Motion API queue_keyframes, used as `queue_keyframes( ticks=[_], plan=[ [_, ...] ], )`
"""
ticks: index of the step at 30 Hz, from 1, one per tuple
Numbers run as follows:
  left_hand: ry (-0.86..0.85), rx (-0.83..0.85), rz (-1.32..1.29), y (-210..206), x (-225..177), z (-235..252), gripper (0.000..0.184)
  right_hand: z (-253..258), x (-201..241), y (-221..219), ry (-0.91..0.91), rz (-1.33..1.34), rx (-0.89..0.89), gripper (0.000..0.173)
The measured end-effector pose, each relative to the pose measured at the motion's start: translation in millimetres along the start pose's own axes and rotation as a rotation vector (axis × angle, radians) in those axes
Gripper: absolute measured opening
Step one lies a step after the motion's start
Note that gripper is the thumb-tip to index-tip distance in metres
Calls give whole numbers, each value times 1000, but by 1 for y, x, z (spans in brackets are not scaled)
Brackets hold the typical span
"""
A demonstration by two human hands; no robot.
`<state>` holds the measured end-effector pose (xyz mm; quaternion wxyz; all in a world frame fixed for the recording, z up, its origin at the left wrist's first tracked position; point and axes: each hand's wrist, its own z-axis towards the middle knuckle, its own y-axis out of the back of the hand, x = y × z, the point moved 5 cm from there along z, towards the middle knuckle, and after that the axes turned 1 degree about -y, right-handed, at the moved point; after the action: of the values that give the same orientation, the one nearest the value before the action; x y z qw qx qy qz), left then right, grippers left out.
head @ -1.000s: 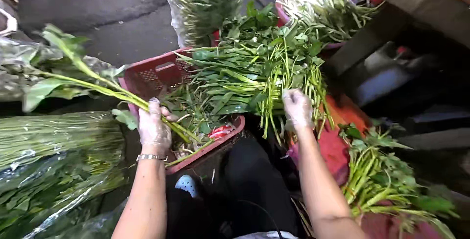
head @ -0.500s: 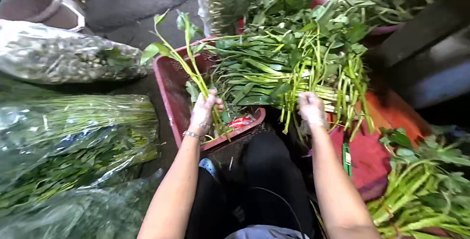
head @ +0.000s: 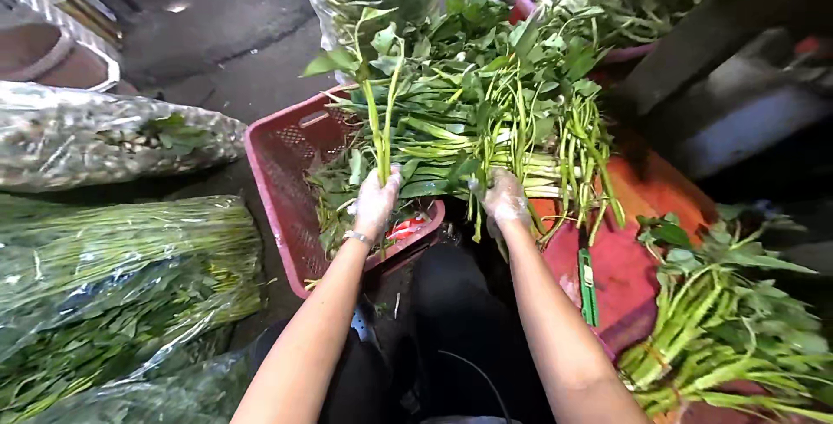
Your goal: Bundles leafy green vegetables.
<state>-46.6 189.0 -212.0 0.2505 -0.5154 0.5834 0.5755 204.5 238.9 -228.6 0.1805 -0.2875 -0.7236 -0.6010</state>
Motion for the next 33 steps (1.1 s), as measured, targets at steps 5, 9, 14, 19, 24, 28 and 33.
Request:
queue_keyframes(
  ticks=[5,9,14,19,24,28,33],
  plan=[
    [10,95,-7,-47,-30,6,41,6,-14,1,-86,259,71,53],
    [-24,175,112,-80,-58,5,40,3,-6,5,-113,515,145,47],
    [-74,273,-48,-101,-49,24,33,-2,9,2,58,743,222,35],
    [-92,285,-75,-79,-54,27,20,-1,20,0,22,763,170,44],
    [-51,392,-88,-75,-49,19,34,-1,33,3,160,810,248,47],
    [-77,408,8,-69,-49,25,27,-2,39,8,159,843,288,32],
    [-92,387,16,-44,-61,26,34,-7,42,1,-21,959,121,50]
  ],
)
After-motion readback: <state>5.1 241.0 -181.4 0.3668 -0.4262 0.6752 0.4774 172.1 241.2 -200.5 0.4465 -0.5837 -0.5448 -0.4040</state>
